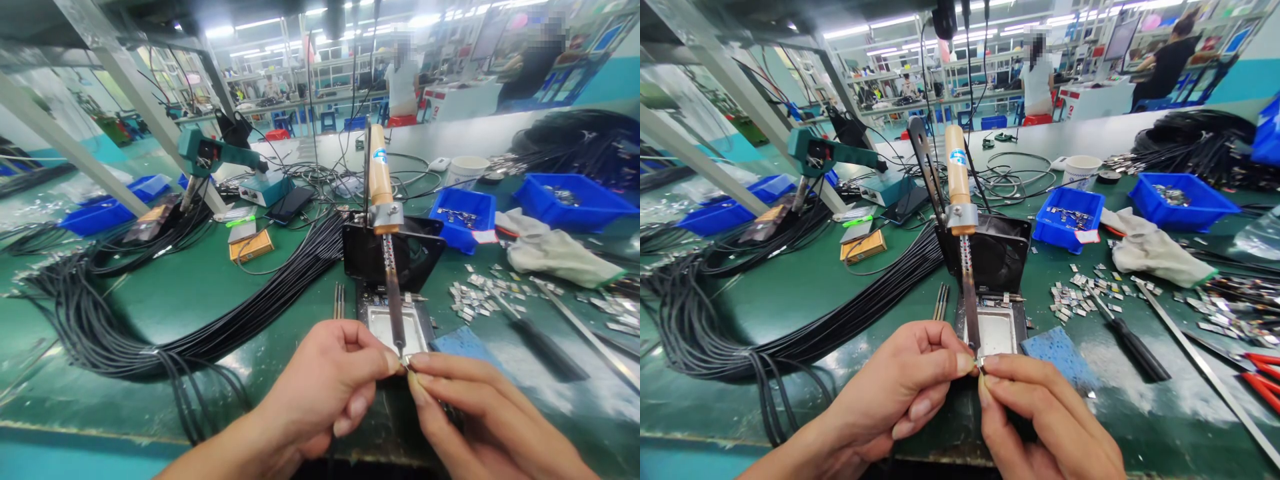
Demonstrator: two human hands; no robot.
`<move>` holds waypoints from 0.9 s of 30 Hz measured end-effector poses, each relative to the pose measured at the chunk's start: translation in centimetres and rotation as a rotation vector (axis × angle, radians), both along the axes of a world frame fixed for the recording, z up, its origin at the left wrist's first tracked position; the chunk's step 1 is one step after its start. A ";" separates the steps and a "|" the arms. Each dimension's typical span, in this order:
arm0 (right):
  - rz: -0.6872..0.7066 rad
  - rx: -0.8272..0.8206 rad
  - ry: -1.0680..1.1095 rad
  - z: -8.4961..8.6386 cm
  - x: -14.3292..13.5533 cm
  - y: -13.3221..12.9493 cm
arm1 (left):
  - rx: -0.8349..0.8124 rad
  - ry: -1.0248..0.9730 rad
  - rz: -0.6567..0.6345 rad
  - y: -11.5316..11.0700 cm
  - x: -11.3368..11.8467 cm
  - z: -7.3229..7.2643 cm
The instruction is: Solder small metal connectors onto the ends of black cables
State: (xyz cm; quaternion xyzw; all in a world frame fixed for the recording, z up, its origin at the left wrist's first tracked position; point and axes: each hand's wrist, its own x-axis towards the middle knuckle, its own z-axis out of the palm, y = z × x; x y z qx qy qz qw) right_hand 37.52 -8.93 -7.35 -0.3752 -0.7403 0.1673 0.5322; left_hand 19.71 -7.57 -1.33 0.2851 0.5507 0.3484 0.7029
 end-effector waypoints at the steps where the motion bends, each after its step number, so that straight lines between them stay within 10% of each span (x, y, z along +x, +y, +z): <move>1: 0.003 -0.005 -0.005 0.0 0.0 0.0 | 0.000 0.000 0.000 0.0 0.0 0.0; 27: 0.006 -0.001 -0.004 0.0 -0.1 0.0 | 0.008 -0.005 -0.002 0.1 -0.1 0.1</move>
